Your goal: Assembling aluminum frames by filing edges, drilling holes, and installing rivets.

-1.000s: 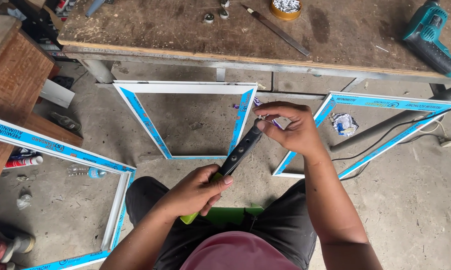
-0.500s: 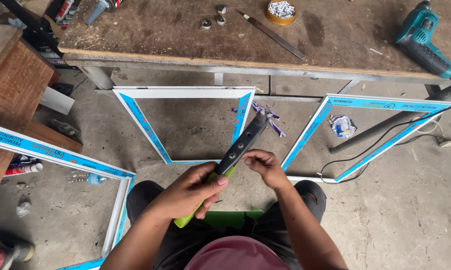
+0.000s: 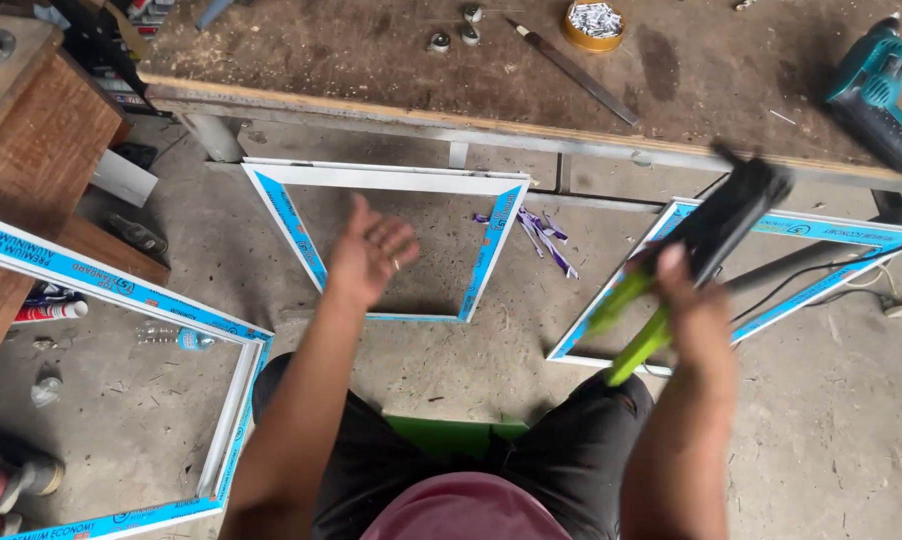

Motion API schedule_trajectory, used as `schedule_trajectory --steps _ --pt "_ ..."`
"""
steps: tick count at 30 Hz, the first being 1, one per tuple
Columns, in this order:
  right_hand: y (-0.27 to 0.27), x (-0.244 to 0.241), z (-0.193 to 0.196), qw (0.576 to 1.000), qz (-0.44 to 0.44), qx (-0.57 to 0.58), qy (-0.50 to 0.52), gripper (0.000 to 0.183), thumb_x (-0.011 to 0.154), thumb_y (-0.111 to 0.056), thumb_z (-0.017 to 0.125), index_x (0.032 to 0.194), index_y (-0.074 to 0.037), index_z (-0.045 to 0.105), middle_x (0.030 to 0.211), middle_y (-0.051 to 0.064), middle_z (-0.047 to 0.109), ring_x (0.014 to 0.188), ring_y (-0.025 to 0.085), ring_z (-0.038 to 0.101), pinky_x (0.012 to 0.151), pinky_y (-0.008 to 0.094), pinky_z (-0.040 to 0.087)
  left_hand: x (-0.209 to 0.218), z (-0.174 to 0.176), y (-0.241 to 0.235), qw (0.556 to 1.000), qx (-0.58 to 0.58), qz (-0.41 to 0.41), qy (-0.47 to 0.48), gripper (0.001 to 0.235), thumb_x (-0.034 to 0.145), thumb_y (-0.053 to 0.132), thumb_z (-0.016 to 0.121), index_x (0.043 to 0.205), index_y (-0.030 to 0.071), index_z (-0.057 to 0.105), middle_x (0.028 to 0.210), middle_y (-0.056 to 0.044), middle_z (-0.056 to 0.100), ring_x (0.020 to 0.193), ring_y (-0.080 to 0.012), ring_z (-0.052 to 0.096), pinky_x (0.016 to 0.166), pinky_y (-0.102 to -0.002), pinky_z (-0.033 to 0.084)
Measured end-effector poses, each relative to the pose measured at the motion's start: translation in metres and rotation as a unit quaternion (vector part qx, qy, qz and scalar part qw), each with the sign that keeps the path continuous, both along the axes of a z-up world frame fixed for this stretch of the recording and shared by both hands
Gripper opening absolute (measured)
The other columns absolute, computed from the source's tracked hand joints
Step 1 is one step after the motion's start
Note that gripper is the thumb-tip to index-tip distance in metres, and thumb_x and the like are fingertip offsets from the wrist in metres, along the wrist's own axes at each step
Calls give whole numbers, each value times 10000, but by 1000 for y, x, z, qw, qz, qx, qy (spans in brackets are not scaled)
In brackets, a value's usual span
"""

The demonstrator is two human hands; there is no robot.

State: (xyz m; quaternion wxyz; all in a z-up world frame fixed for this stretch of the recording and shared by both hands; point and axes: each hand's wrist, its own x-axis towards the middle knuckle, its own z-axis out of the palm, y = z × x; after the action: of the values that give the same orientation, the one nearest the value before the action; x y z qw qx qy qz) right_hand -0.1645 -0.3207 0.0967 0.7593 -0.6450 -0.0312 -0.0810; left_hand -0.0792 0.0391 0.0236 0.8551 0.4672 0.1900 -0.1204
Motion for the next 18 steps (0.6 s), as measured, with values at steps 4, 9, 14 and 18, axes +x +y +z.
schedule_trajectory --steps 4,9,14,18 --pt "-78 98 43 819 -216 -526 79 616 1083 -649 577 1095 -40 669 968 181 705 882 389 661 718 521 488 62 -19 19 970 -169 173 33 918 859 604 525 1629 255 167 1720 -178 111 1546 -412 275 1182 -679 295" --pt "-116 209 54 665 -242 -706 31 840 999 -745 731 1247 55 665 1125 333 715 1048 575 609 834 690 426 57 -19 2 945 -230 230 34 786 894 570 543 1617 384 296 1727 -169 109 1577 -416 157 1215 -662 217" --pt "-109 240 36 631 -195 -751 16 1004 916 -845 619 1486 -27 497 1418 392 495 1287 541 422 1025 715 278 -30 29 -44 972 -105 208 5 801 854 556 509 1439 14 437 1240 -220 689 1129 -343 705 1043 -577 558" --pt "-57 163 7 760 -193 -594 -180 701 999 -516 812 1423 -4 589 1373 281 437 1212 537 491 974 682 358 -51 40 -44 983 -78 165 -34 709 801 597 545 1364 169 505 1597 -249 431 1307 -451 615 998 -628 564"
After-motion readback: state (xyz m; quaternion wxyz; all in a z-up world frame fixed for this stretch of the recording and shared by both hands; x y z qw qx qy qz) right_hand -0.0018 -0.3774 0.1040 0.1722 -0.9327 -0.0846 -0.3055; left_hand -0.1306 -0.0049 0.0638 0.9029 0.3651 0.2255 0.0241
